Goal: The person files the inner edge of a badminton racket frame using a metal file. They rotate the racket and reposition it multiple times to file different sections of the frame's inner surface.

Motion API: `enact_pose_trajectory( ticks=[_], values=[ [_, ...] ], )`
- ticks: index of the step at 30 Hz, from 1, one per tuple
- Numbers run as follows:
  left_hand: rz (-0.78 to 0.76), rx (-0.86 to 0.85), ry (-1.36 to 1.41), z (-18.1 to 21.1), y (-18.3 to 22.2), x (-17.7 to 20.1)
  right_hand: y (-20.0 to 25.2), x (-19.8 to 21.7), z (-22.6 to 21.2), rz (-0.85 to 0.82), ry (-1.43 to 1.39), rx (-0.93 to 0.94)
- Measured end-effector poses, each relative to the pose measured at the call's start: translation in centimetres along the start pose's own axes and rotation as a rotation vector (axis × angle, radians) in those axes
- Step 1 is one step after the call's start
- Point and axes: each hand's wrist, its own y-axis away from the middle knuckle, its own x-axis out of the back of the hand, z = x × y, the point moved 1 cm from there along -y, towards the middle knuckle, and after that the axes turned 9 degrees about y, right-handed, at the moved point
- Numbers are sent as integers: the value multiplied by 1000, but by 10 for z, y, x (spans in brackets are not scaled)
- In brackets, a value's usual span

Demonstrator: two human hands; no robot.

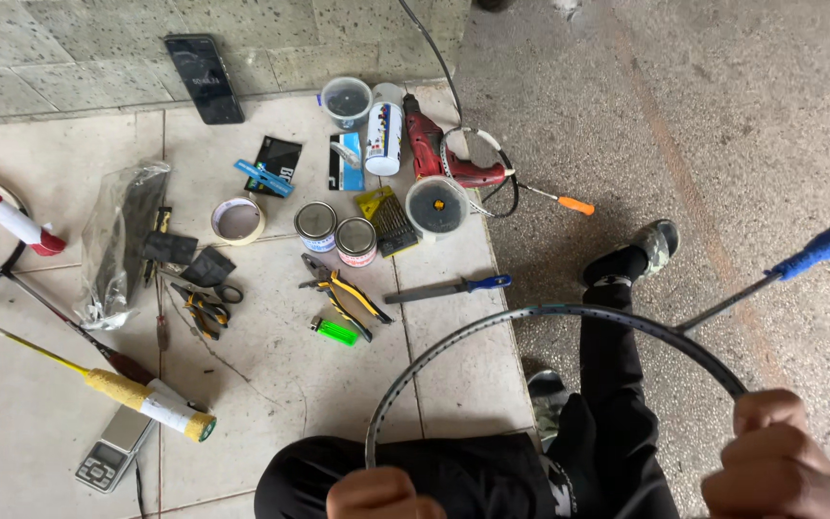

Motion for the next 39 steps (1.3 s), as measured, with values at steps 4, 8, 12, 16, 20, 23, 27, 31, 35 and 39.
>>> enact_pose_trajectory(
  ticks=[4, 8, 12, 16, 20, 23, 27, 31, 35, 39],
  values=[
    [-271, -503, -154, 0, -57, -4, -65, -17, -28, 115, -152, -114],
    [-250, -507, 114, -53, -90, -34, -65, -64, 9, 337, -265, -116],
    [-237, -487, 222, -73, -96, -43, -64, -77, 19, 291, -247, -171],
    [-209, -501, 246, -79, -95, -47, -63, -79, 23, 321, -234, -121],
    [-198, -542, 283, -78, -95, -46, -63, -77, 22, 323, -228, -113],
    [-192, -546, 262, -75, -95, -44, -65, -73, 16, 311, -230, -116],
    [-182, -555, 279, -74, -94, -43, -68, -69, 11, 311, -256, -116],
    [-174, -521, 265, -75, -92, -41, -70, -64, 10, 272, -233, -128],
    [-145, -361, 240, -71, -90, -36, -58, -68, 30, 201, -197, -95],
    [-83, -70, 248, -66, -89, -29, -57, -68, 39, 111, -290, -269]
  ],
)
